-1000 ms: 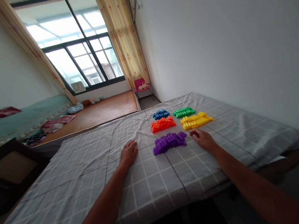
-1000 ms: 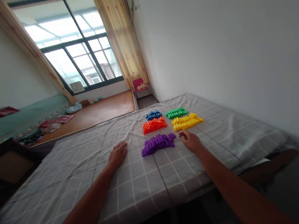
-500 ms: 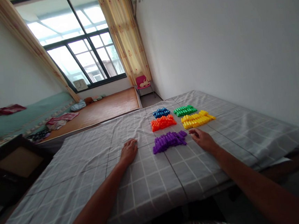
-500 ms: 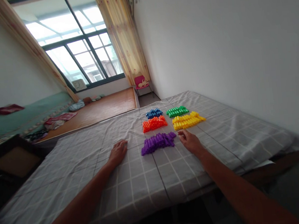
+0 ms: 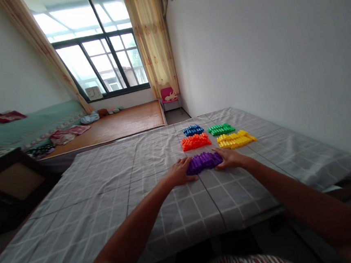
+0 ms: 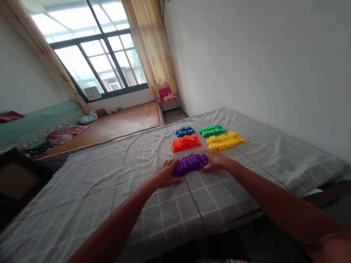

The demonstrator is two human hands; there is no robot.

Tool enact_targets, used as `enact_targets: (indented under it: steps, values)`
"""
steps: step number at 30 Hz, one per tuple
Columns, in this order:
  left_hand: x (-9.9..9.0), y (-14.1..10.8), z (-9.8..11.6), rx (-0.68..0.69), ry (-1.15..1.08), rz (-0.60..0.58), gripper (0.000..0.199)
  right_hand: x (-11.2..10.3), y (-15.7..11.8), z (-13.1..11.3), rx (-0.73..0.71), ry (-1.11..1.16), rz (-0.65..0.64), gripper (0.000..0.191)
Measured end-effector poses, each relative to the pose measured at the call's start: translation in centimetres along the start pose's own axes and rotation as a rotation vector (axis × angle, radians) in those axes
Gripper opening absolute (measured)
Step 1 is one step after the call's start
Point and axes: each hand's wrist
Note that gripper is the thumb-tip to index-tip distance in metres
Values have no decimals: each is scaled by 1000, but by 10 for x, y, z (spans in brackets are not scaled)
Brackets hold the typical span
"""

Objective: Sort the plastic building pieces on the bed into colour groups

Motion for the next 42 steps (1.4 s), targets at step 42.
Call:
enact_targets:
  steps: [42]
  values:
    - [-108, -102, -155, -392, -68, 916, 31, -4, 164, -240, -358, 976, -120, 59]
Point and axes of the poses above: each hand's wrist, its own y-axis towards the middle knuckle, its own x-axis out of the palm, z = x × y, and after that the axes turned 14 degrees about -y, right-handed
